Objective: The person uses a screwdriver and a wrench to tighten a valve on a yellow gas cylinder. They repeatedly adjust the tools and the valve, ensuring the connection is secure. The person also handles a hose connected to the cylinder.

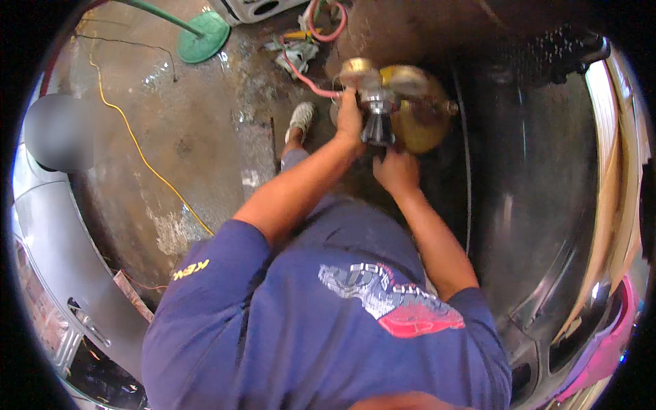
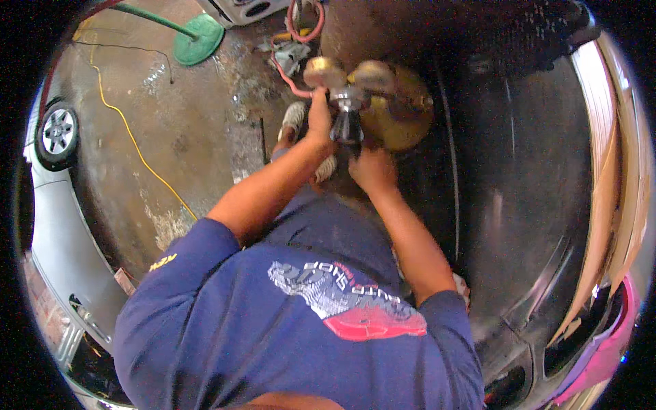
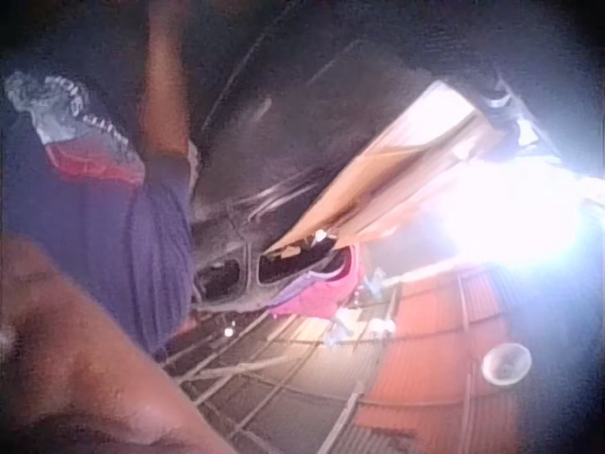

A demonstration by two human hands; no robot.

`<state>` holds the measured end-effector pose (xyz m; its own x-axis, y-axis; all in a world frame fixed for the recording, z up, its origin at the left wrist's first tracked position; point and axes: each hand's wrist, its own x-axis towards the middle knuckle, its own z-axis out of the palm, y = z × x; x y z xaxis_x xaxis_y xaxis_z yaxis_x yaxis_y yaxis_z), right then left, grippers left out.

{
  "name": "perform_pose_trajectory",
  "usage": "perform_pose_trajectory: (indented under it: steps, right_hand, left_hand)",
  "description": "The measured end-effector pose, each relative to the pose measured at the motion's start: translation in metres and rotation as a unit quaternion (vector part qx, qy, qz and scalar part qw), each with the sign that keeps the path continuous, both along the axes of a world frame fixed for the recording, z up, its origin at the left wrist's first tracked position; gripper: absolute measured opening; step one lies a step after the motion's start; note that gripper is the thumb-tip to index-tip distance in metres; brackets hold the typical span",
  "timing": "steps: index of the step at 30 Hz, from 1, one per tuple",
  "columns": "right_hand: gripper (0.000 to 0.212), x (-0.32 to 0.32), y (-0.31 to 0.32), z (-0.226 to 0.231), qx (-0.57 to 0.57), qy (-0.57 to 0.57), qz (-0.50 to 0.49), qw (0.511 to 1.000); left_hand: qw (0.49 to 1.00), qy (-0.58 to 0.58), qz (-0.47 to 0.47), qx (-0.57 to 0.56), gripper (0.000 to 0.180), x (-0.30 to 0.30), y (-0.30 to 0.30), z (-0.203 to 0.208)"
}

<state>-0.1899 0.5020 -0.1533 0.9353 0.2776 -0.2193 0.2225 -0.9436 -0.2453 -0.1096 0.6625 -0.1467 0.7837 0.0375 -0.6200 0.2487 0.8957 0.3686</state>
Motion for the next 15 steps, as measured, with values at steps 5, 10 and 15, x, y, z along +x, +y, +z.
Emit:
perform_pose_trajectory:
  steps: [5,10,15]
  right_hand:
    - [0.067,-0.019,0.016,0.005,-0.065,0.143,0.002,0.988]
    - [0.073,-0.036,0.001,-0.007,0.007,0.294,-0.013,0.956]
    - [0.066,-0.054,-0.005,0.032,0.154,0.327,0.000,0.933]
  left_hand:
    - [0.988,0.063,-0.108,0.087,0.064,-0.038,-0.002,-0.055]
    - [0.936,0.023,-0.180,0.302,0.051,-0.095,0.004,-0.064]
    - [0.934,0.062,-0.224,0.270,0.032,-0.131,0.034,0.002]
